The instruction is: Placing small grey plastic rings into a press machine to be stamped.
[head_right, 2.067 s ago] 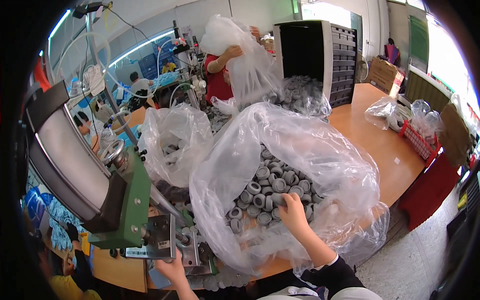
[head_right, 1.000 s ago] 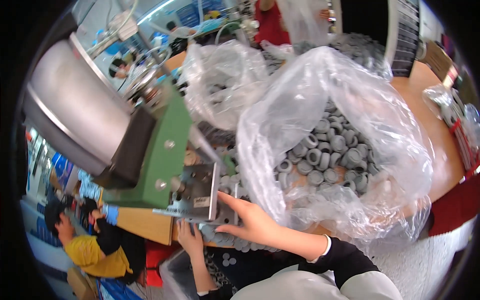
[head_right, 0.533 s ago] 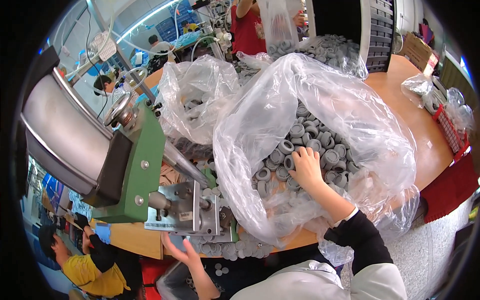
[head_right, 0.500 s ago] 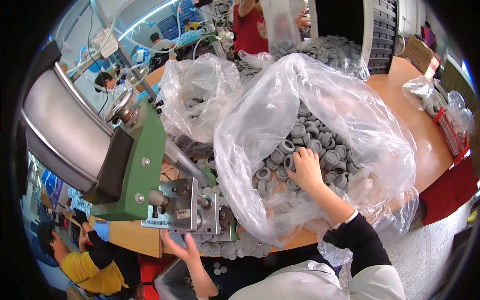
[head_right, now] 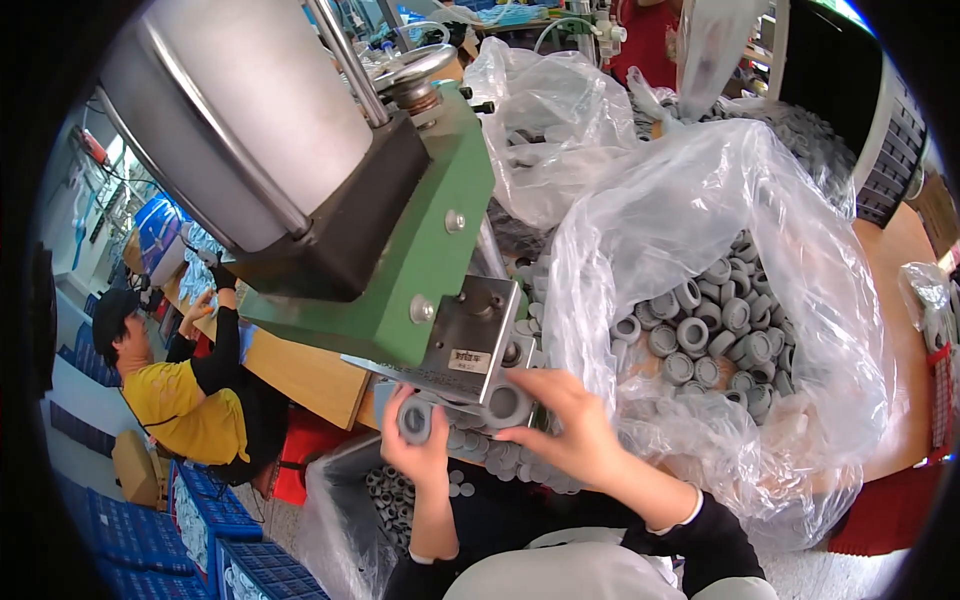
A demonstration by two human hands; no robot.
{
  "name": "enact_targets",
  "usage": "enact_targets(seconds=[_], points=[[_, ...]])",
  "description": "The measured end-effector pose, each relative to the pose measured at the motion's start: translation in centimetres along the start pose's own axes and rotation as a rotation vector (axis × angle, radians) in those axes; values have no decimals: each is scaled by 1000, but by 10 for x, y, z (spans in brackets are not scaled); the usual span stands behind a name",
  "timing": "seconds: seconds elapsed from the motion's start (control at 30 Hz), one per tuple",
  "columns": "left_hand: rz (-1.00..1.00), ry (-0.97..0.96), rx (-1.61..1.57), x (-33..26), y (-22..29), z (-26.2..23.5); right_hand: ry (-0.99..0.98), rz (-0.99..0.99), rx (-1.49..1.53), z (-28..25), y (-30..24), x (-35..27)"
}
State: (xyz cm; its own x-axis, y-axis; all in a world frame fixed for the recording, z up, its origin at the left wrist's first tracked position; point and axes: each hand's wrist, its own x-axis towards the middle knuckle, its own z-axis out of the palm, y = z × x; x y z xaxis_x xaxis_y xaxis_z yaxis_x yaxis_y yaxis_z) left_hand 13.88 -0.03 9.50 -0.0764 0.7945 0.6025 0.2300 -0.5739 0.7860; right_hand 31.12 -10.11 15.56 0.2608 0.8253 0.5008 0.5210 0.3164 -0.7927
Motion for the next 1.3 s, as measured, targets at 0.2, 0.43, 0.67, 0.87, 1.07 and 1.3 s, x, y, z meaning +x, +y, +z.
enact_targets(seconds=[0.2, 0.43, 0.67, 0.87, 1.07, 1.3], points=[[-423, -19, 948, -70, -107, -116, 85, -54, -107, 54, 1, 24], [79, -260, 663, 14, -104, -78, 43, 110, -59, 43, 1, 27], [210, -383, 659, 20, -128, -62, 409, 98, -689, -59, 77, -12], [164, -396, 624, 16, -124, -43, 253, 531, -1063, -118, 129, -28], [248, -231, 287, 6, -65, -28, 270, 394, -690, -111, 133, -41], [33, -240, -180, 27, 18, 60, 390, 627, 147, -126, 79, -62]])
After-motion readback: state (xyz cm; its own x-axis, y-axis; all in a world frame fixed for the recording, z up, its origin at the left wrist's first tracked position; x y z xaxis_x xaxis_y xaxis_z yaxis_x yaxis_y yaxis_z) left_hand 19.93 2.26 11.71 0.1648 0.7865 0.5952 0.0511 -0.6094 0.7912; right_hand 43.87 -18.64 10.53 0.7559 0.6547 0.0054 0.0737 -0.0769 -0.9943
